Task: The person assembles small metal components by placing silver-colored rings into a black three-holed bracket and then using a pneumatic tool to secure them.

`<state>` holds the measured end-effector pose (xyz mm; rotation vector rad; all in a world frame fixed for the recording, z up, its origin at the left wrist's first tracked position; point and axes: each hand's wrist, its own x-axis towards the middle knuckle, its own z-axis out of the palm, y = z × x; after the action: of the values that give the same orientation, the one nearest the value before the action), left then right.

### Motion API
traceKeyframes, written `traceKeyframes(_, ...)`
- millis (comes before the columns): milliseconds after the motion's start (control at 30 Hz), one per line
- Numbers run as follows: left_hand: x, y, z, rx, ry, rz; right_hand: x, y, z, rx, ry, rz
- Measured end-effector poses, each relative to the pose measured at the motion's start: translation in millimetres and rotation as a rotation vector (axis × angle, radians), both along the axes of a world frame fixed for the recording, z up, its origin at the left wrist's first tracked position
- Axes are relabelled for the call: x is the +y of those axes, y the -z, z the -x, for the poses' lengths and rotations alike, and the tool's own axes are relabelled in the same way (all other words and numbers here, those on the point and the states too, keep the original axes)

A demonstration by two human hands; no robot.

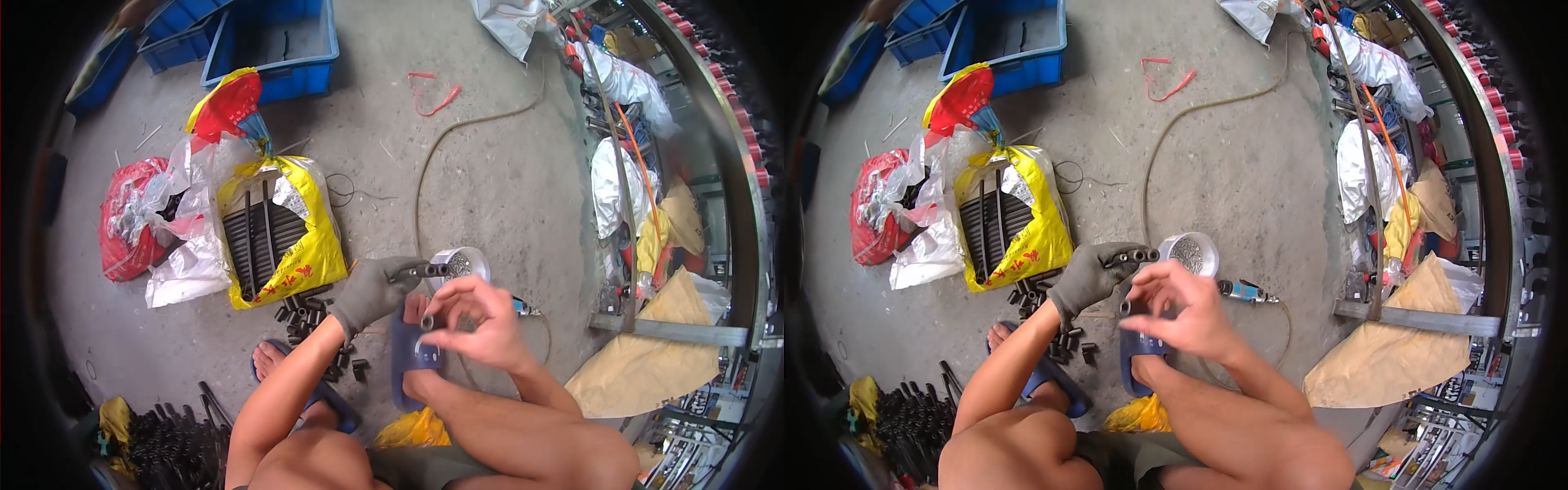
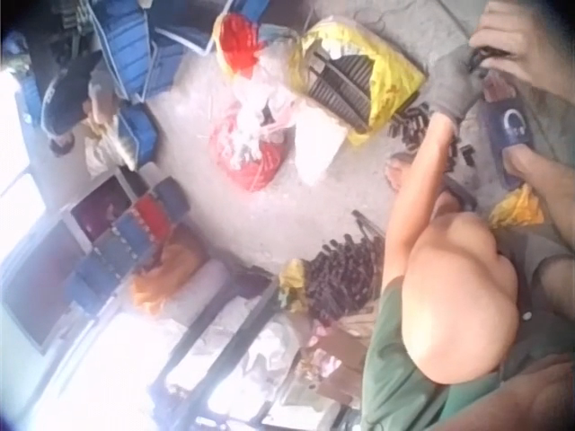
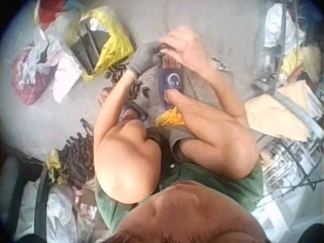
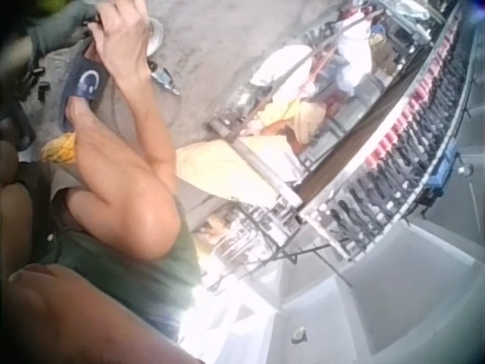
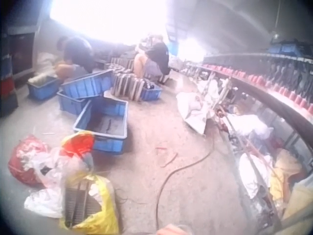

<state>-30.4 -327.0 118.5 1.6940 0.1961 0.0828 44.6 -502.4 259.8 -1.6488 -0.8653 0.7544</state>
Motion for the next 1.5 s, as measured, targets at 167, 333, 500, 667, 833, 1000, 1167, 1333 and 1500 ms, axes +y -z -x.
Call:
traceKeyframes(167, -5, -15, -4, -0.061, 0.025, 0.06, 27, -11, -37, -0.787, -0.097, 0.077)
traceKeyframes(333, -6, -5, 3, -0.069, 0.036, -0.081, 38, 2, -38, -0.835, -0.203, 0.16)
traceKeyframes(500, -7, 11, 8, -0.053, 0.063, -0.051, 42, -4, -39, -0.925, -0.236, 0.177)
traceKeyframes(667, -4, 13, 7, -0.09, 0.038, -0.067, 38, 7, -34, -0.875, -0.131, 0.137)
traceKeyframes(833, 0, 19, 11, -0.079, 0.029, -0.106, 34, 27, -32, -0.834, -0.042, 0.015)
traceKeyframes(1000, 10, 33, 12, -0.118, -0.079, -0.066, 48, 46, -32, -0.816, -0.047, -0.008)
traceKeyframes(1167, 6, 26, 8, -0.21, -0.126, -0.076, 49, 43, -29, -0.948, -0.004, 0.06)
traceKeyframes(1333, 3, 13, 5, -0.219, -0.11, -0.125, 46, 45, -29, -0.998, 0.031, 0.046)
traceKeyframes(1500, 23, 14, 14, -0.215, -0.086, -0.176, 69, 49, -24, -1.07, -0.028, 0.096)
